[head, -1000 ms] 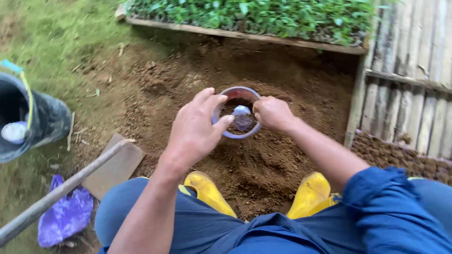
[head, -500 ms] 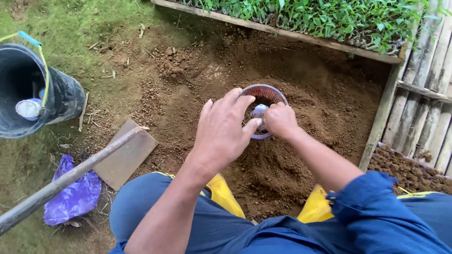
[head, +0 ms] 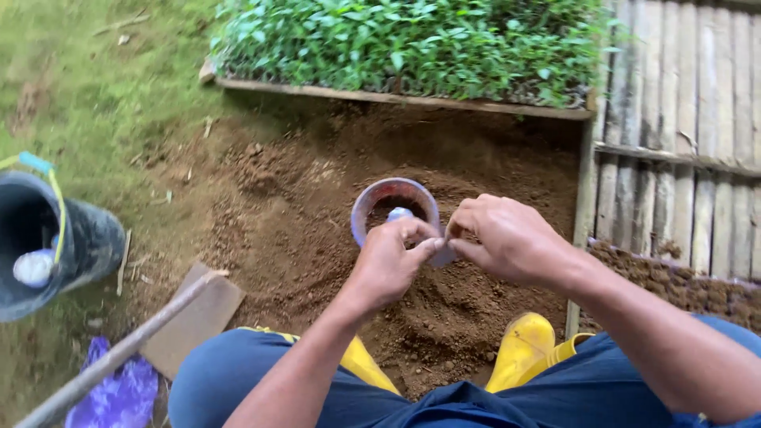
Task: The person sits on the ground and fills small plastic nursery pouches with soil from a nearby pile. They open each pouch, scoop soil into it, and place the filled pouch onto a wooden tray.
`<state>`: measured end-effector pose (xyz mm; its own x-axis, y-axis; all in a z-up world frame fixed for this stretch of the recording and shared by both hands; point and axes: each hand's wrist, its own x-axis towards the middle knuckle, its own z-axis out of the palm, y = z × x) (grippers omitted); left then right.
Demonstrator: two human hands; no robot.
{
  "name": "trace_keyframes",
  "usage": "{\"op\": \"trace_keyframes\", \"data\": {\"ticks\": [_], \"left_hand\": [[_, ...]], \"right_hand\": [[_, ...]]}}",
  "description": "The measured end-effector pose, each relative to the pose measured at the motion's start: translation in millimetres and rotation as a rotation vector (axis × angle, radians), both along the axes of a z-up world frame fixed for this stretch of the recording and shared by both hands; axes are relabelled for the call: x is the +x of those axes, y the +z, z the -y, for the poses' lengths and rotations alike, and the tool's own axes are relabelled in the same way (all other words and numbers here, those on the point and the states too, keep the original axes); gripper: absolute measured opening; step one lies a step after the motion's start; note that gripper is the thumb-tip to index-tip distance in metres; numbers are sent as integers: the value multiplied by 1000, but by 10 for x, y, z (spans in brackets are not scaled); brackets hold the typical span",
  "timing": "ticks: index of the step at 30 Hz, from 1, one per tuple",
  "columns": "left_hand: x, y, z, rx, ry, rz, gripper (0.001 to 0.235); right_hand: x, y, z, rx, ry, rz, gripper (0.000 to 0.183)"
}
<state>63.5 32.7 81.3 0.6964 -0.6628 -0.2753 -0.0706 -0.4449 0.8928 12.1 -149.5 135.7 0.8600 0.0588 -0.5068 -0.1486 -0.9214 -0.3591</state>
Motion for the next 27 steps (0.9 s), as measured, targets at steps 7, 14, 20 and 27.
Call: {"op": "trace_keyframes", "data": {"ticks": [7, 14, 20, 27], "left_hand": [[-161, -75, 308, -141, 182, -240, 13], [-212, 115, 509, -302, 207, -352, 10], [-189, 174, 550, -328, 187, -269, 16], [-227, 209, 544, -304, 182, -137, 34]], "right_hand": [[-373, -73, 282, 594, -568, 50, 43], [-437, -297, 236, 973, -856, 193, 18], [-396, -276, 254, 783, -721, 298, 18], [-406, -482, 233, 688, -640, 392, 45]]}}
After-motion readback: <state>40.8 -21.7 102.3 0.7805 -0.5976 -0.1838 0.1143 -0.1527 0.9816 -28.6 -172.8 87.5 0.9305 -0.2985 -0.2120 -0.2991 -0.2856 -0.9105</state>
